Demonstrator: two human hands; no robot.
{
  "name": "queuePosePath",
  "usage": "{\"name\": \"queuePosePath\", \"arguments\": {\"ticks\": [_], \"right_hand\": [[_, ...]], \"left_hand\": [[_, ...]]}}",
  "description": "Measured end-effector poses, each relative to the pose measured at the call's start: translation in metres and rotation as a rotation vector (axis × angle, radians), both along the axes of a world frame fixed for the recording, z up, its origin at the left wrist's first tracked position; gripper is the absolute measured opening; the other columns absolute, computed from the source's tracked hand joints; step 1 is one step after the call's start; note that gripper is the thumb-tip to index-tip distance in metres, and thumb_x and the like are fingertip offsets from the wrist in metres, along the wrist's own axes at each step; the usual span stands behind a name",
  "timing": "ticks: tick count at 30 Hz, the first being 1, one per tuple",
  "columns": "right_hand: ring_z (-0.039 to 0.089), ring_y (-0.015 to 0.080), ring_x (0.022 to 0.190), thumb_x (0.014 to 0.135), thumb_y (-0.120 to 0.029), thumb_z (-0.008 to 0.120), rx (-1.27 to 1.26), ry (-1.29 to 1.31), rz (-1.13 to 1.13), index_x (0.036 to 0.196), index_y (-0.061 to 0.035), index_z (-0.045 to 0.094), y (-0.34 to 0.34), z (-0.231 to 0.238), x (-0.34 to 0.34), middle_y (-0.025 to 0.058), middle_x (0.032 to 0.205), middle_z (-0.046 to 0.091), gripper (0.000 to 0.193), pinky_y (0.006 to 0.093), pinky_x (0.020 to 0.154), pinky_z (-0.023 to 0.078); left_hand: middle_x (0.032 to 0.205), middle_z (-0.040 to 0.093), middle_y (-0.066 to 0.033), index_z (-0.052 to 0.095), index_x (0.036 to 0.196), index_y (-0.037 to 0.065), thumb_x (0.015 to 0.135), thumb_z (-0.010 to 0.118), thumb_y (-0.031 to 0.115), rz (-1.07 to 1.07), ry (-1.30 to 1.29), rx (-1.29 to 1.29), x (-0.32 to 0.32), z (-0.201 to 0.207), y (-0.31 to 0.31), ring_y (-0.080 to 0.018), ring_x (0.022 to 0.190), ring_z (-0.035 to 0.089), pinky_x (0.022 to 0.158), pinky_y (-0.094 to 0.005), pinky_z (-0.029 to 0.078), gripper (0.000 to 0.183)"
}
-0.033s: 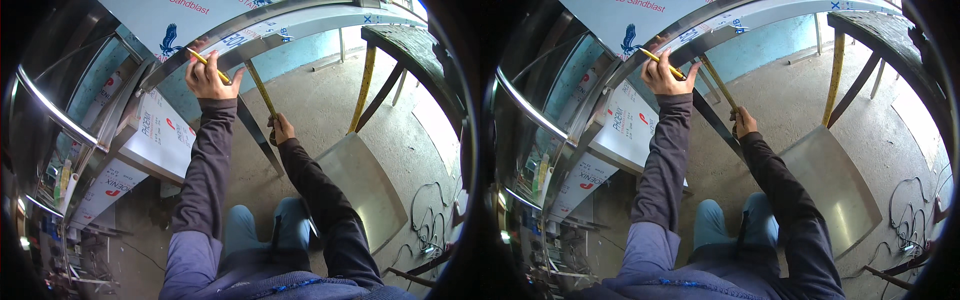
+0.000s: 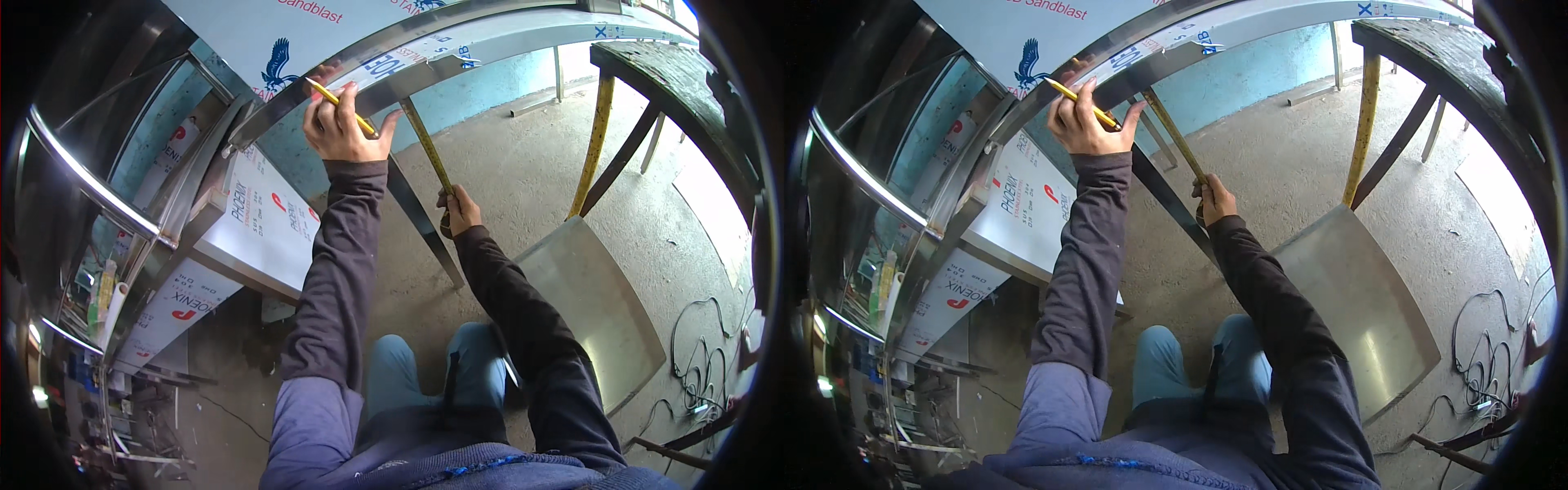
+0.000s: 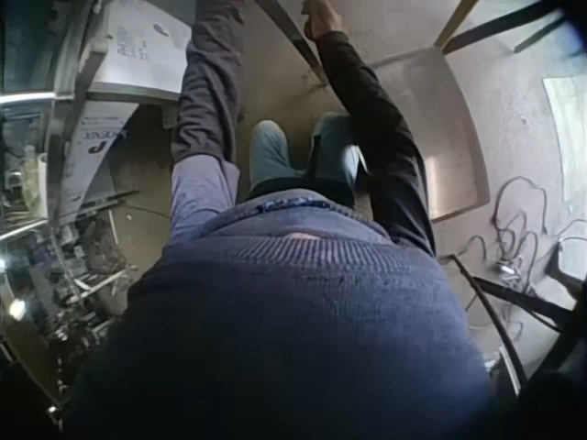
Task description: The person measures and marks a metal sheet using a measuring tape, pencil, and marker in a workshop environment.
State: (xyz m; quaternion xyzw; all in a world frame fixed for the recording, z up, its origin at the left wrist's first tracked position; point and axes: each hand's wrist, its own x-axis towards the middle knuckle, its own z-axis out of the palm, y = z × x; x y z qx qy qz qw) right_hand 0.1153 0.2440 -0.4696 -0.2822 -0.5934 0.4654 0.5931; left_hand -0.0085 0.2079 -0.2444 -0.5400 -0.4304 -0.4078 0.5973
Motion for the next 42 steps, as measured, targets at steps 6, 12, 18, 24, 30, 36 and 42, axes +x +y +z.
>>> {"name": "queuePosePath", "arguments": {"ticks": [6, 12, 18, 24, 30, 36, 42], "right_hand": [[0.060, 0.0169, 0.072, 0.094, -0.007, 0.041, -0.037, -0.044, 0.008, 0.100, -0.0042, 0.056, 0.000, 0.001, 0.001, 0.0088, 0.084, 0.064, 0.016, 0.0264, 0.067, 0.046], [0.061, 0.0180, 0.074, 0.094, -0.009, 0.041, -0.025, -0.055, 0.004, 0.101, -0.0048, 0.056, -0.003, 0.004, 0.004, 0.0084, 0.085, 0.064, 0.017, 0.0274, 0.068, 0.047], [0.057, 0.0119, 0.075, 0.094, -0.005, 0.040, -0.055, -0.071, 0.030, 0.101, -0.0031, 0.056, -0.006, 0.009, 0.007, 0.0053, 0.086, 0.063, 0.018, 0.0244, 0.068, 0.045], [0.056, 0.0107, 0.072, 0.094, -0.005, 0.040, -0.012, -0.020, 0.032, 0.100, -0.0029, 0.057, -0.004, 0.006, 0.004, 0.0048, 0.085, 0.063, 0.018, 0.0240, 0.067, 0.044], [0.056, 0.0104, 0.072, 0.094, -0.005, 0.040, -0.025, -0.034, 0.030, 0.100, -0.0026, 0.057, -0.006, 0.008, 0.005, 0.0047, 0.085, 0.063, 0.017, 0.0237, 0.067, 0.044], [0.058, 0.0121, 0.075, 0.094, -0.005, 0.040, -0.083, -0.041, 0.069, 0.100, -0.0023, 0.056, -0.010, 0.014, 0.008, 0.0057, 0.086, 0.064, 0.017, 0.0245, 0.068, 0.045], [0.061, 0.0157, 0.081, 0.094, -0.005, 0.040, -0.087, -0.066, 0.075, 0.100, -0.0006, 0.055, -0.008, 0.012, 0.010, 0.0081, 0.088, 0.064, 0.017, 0.0267, 0.074, 0.046]], "left_hand": [[0.102, 0.049, -0.0088, 0.054, 0.116, 0.013, 0.052, 0.086, 0.053, 0.013, -0.001, 0.001, -0.001, -0.001, 0.001, -0.0304, 0.107, 0.044, 0.085, -0.0493, 0.042, 0.081], [0.102, 0.049, -0.0089, 0.054, 0.117, 0.014, 0.052, 0.086, 0.053, 0.028, -0.017, -0.005, -0.001, -0.002, 0.000, -0.0298, 0.107, 0.044, 0.086, -0.0490, 0.042, 0.083], [0.102, 0.049, -0.0091, 0.054, 0.117, 0.014, 0.051, 0.086, 0.053, 0.012, -0.006, 0.003, -0.003, -0.002, 0.001, -0.0303, 0.107, 0.044, 0.086, -0.0492, 0.043, 0.083], [0.102, 0.050, -0.0093, 0.054, 0.117, 0.014, 0.051, 0.086, 0.053, 0.020, 0.003, 0.014, -0.002, -0.001, 0.001, -0.0306, 0.106, 0.045, 0.086, -0.0494, 0.043, 0.083], [0.102, 0.050, -0.0088, 0.053, 0.118, 0.014, 0.049, 0.087, 0.051, 0.051, -0.012, 0.020, -0.002, -0.003, 0.003, -0.0304, 0.106, 0.046, 0.085, -0.0486, 0.044, 0.085], [0.102, 0.050, -0.0082, 0.053, 0.118, 0.015, 0.049, 0.088, 0.049, 0.062, -0.028, 0.024, -0.002, -0.003, 0.002, -0.0303, 0.106, 0.046, 0.085, -0.0482, 0.044, 0.084], [0.104, 0.049, -0.0082, 0.052, 0.120, 0.016, 0.050, 0.089, 0.045, 0.050, -0.033, 0.022, -0.001, -0.004, 0.003, -0.0309, 0.107, 0.046, 0.085, -0.0487, 0.045, 0.084]]}}
